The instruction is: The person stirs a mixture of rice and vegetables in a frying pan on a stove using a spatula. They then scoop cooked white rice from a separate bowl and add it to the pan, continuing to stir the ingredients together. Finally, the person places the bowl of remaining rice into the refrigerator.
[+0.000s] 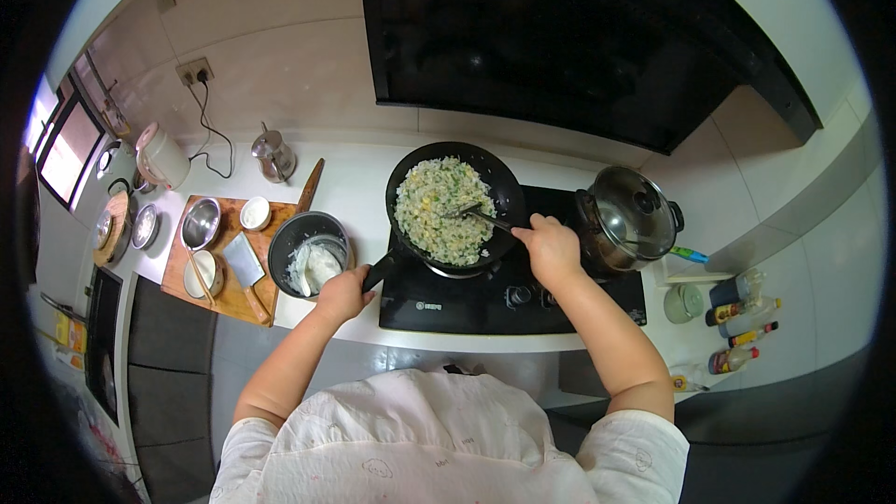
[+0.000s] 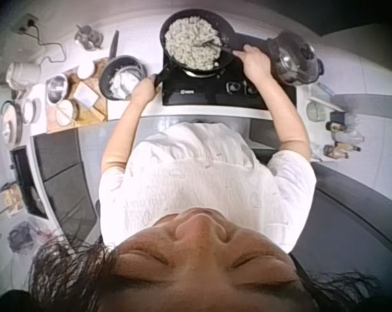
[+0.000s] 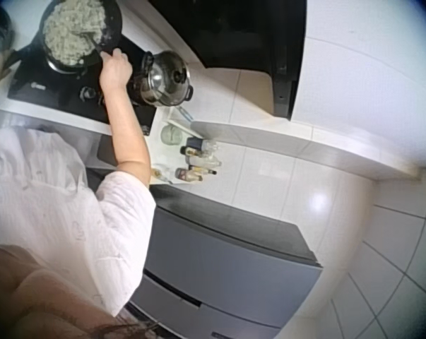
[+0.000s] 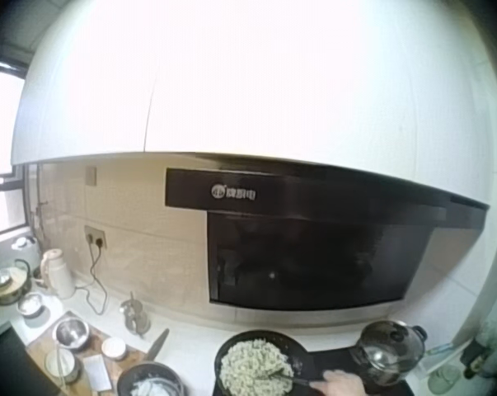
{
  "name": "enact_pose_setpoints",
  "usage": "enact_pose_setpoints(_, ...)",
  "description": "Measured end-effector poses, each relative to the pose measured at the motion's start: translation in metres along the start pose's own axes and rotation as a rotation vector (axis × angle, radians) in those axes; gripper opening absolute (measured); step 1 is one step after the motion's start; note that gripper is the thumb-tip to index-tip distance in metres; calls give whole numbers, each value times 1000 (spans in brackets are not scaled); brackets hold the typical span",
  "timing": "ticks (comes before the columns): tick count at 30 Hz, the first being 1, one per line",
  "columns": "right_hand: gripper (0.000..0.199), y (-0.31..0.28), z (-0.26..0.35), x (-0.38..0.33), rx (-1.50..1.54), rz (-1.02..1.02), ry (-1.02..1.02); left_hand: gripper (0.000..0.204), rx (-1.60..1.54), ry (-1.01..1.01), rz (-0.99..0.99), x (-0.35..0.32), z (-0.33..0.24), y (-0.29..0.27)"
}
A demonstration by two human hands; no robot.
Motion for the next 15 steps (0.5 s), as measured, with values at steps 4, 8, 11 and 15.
enact_pose_setpoints(4, 30, -22, 0, 2, 27, -11, -6, 36, 3, -28, 9, -3, 2, 0)
enact_pose_setpoints(8, 30, -16, 7, -9, 45, 50, -34, 36, 0, -10, 7, -1, 3, 2)
enact_pose_setpoints(11, 31, -31, -11, 0, 100, 61, 14, 37, -1, -2, 4, -1, 2, 0)
enact_pose_setpoints(15, 27, -58, -43, 22, 91, 351, 260, 38, -8, -19, -1, -2, 4, 2)
Point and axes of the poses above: each hand's wrist, its own x-axis towards the middle knuckle, its own y-axis out of the palm, z = x × y, the point moved 4 cm from there along x, towards the middle knuckle, and after that the axes turned 3 degrees about y, right-handed, at the moved point
